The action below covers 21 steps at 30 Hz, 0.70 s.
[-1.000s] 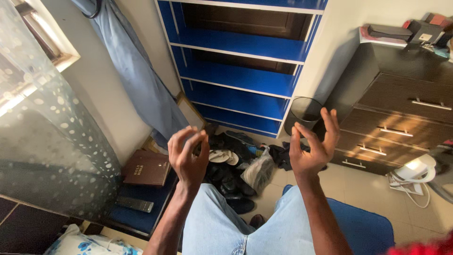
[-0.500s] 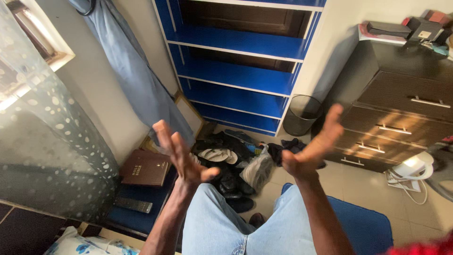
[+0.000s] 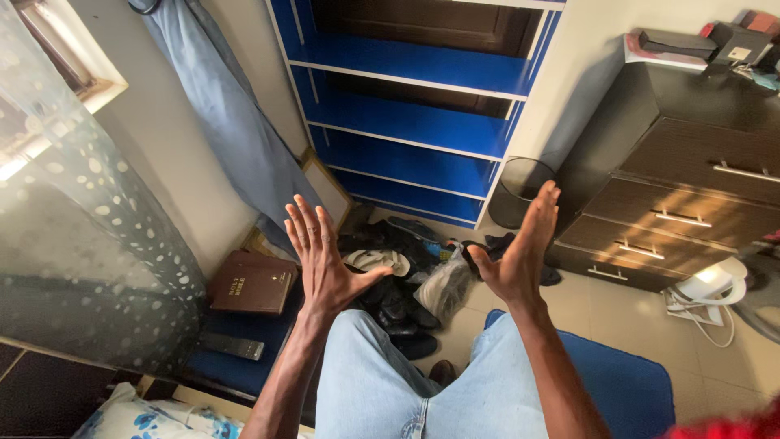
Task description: The person removes various shoes and slippers from a blue shoe rack and places them on the floor. They then pick up the footwear from the floor and place them back onto the rack in an organized manner.
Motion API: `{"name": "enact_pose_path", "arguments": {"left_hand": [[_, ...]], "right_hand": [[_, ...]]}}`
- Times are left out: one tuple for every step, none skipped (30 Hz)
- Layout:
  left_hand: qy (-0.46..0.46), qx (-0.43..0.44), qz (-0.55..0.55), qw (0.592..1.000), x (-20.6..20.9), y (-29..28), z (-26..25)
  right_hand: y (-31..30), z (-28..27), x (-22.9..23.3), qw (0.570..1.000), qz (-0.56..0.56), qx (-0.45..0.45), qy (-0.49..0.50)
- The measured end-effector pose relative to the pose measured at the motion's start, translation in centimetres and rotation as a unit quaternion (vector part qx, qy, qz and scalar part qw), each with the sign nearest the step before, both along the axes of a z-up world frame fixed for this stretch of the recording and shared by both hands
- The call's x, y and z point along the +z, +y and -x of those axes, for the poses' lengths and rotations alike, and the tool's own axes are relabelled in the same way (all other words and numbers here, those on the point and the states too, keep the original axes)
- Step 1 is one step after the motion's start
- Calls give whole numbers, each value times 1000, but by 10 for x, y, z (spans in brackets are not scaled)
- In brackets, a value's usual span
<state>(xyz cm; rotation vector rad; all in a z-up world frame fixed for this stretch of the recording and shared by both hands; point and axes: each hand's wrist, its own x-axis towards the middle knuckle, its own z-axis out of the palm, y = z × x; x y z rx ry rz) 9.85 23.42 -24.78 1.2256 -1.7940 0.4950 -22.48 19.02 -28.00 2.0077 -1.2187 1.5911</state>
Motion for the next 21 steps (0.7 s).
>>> {"name": "enact_pose_path", "arguments": {"left_hand": [[3,-10,18,1000,4,-1,1],[-3,-8,14,1000,5,-1,0],[-8,-6,9,1000,6,-4,0],[-13,-5,8,1000,6,-6,0],[-10,4,-18,1000,4,-7,2],[-8,13,-42,999,3,-9,3],[-6,21,-67,998,1,-10,3],[4,11,-75,997,-1,-7,3],[14,2,-83,996,-3,-4,3],[24,-9,-88,996,-2,-3,3],[17,-9,-74,997,0,-2,4],[10,-11,-61,998,3,0,4],[2,-12,-47,999,6,1,6],[-1,-21,-36,999,9,2,7],[-5,-30,-25,999,13,2,8],[-9,-39,-13,999,17,2,10],[-9,-42,2,999,20,1,12],[-9,-45,17,999,24,-1,15],[-9,-49,32,998,26,-3,18],[17,-64,54,996,27,-5,21],[44,-78,75,993,26,-7,24]], "right_hand": [[-1,0,1,1000,4,3,-8],[1,0,-1,1000,4,6,-15],[0,-2,-3,1000,-13,6,-8],[-5,-5,-4,1000,-27,6,-1],[-7,-6,-4,999,-41,5,7],[-9,-7,-5,998,-58,3,12],[-10,-8,-6,997,-75,2,17],[-8,-10,-8,995,-94,0,21],[-4,-11,-9,995,-97,-1,23],[-2,-11,-7,995,-97,-3,26],[0,-11,-3,995,-97,-5,29],[4,-10,2,996,-87,-6,26],[8,-9,8,997,-77,-6,24],[14,-9,15,997,-68,-7,21],[18,-9,23,999,-33,2,8],[20,-8,31,1000,1,12,-5],[23,-8,37,999,36,22,-17],[27,-8,42,997,65,26,-31],[29,-6,44,994,94,31,-45],[29,-4,43,990,122,34,-59],[23,-1,41,987,127,35,-86]]}}
